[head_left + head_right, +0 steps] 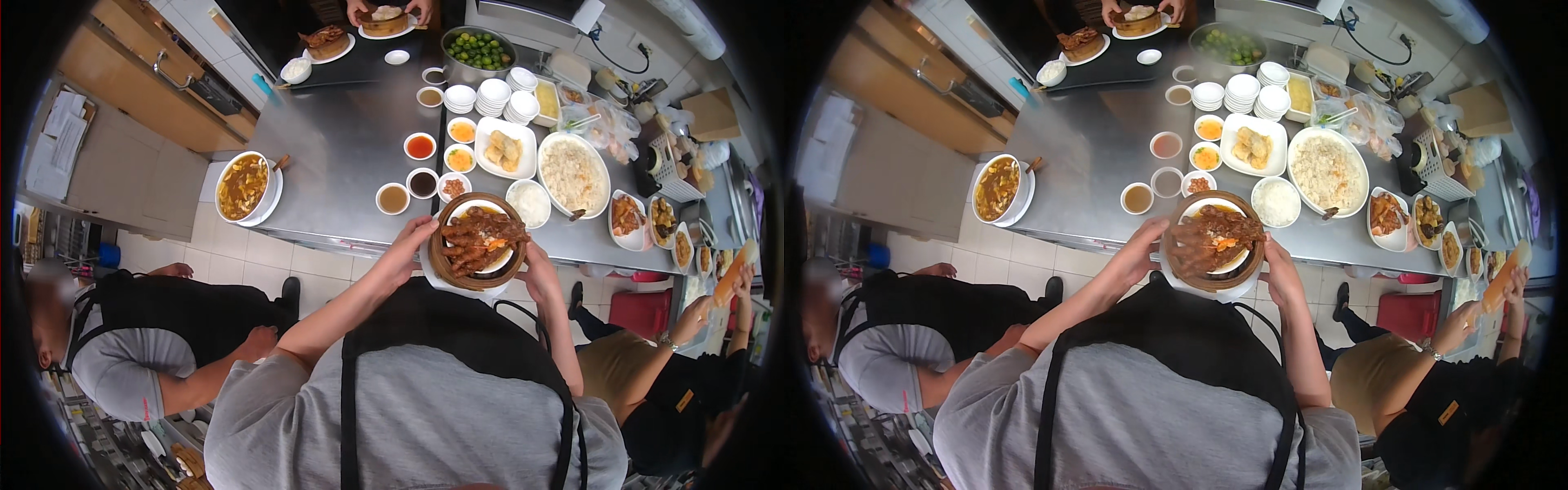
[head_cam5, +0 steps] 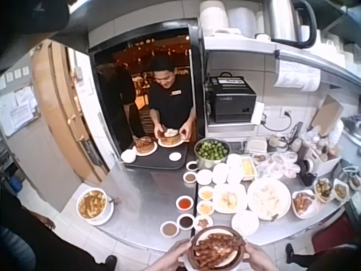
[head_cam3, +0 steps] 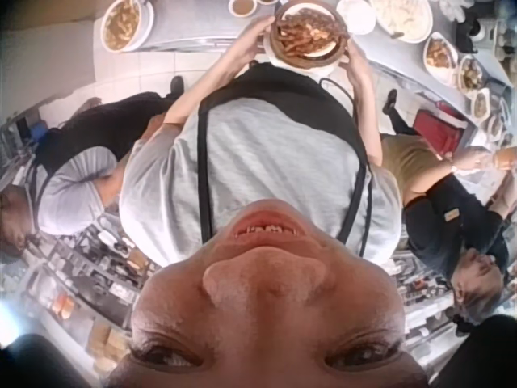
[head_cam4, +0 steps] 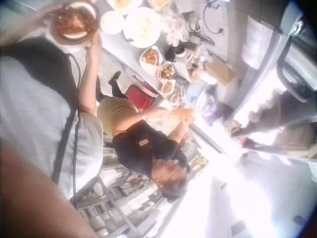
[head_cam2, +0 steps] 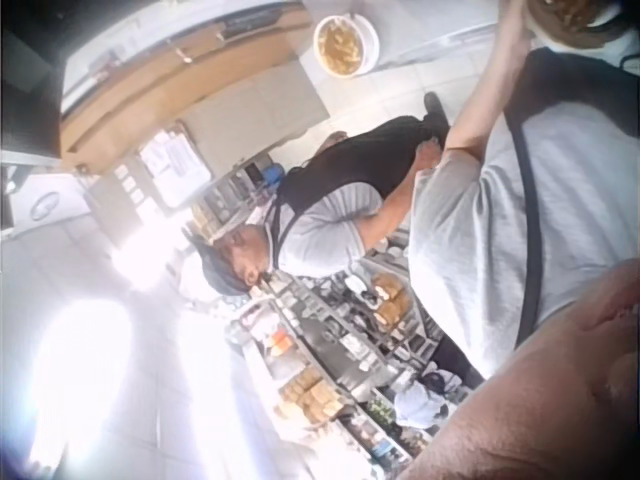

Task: The person assembles various food plates on a counter by hand, arranging bowls of sauces and dishes containing rice and meat, and reviews a printed order slip.

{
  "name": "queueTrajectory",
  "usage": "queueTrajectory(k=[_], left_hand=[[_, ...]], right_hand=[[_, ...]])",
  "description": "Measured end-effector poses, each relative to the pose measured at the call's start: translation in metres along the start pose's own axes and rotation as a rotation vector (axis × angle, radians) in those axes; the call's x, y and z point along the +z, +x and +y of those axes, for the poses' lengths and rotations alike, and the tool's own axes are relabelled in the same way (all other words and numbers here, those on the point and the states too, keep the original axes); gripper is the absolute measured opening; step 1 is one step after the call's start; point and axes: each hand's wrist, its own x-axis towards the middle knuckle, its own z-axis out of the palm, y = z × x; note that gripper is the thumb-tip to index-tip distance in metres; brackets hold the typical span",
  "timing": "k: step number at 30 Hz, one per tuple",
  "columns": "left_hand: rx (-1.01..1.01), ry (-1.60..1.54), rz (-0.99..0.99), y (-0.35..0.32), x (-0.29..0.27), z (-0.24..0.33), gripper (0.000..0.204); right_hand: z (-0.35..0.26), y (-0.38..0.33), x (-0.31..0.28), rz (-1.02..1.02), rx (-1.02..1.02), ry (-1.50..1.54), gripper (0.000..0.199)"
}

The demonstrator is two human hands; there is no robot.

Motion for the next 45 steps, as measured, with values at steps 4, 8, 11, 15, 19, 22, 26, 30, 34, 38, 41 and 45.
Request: queueTrajectory(k=[4,8,11,15,19,22,26,30,34,38,41,45], left_hand=[[0.032,-0.038,0.003,0.006,-0.003,0.0,0.072],[0.027,-0.059,-0.035,0.008,-0.012,0.011,0.07],[0.003,-0.062,-0.032,0.007,-0.018,0.018,0.07],[0.03,-0.086,-0.042,-0.003,-0.024,0.024,0.07],[0.046,-0.038,0.027,-0.01,-0.018,0.028,0.066],[0.077,-0.007,-0.002,-0.014,-0.017,0.034,0.065],[0.158,0.014,0.085,-0.011,-0.042,0.029,0.079],[0.274,0.011,0.404,0.0,-0.149,0.012,0.053],[0.436,-0.037,1.156,-0.023,-0.318,-0.005,0.028],[0.478,-0.14,1.289,-0.048,-0.423,-0.006,0.035],[0.49,-0.073,1.206,-0.047,-0.446,0.004,0.027],[0.415,-0.181,1.098,-0.05,-0.442,0.017,0.019]], right_hand=[[-0.004,0.002,0.016,0.141,-0.061,0.021,0.055],[0.001,0.019,0.012,0.085,-0.162,0.1,0.05],[0.004,0.032,0.014,0.003,-0.216,0.188,0.047],[0.002,0.034,0.033,-0.03,-0.138,0.372,0.043],[0.016,0.039,0.037,-0.079,-0.132,0.478,0.037],[0.028,0.043,0.038,0.006,-0.125,0.495,0.029],[0.027,0.049,0.043,-0.045,-0.22,0.526,0.029],[0.029,0.06,0.037,0.008,-0.18,0.567,0.035],[0.013,0.066,0.032,0.145,-0.166,0.574,0.038],[-0.012,0.065,0.049,0.188,-0.239,0.564,0.037],[-0.012,0.066,0.04,0.27,-0.241,0.579,0.036],[-0.014,0.064,0.049,0.351,-0.276,0.616,0.035]])
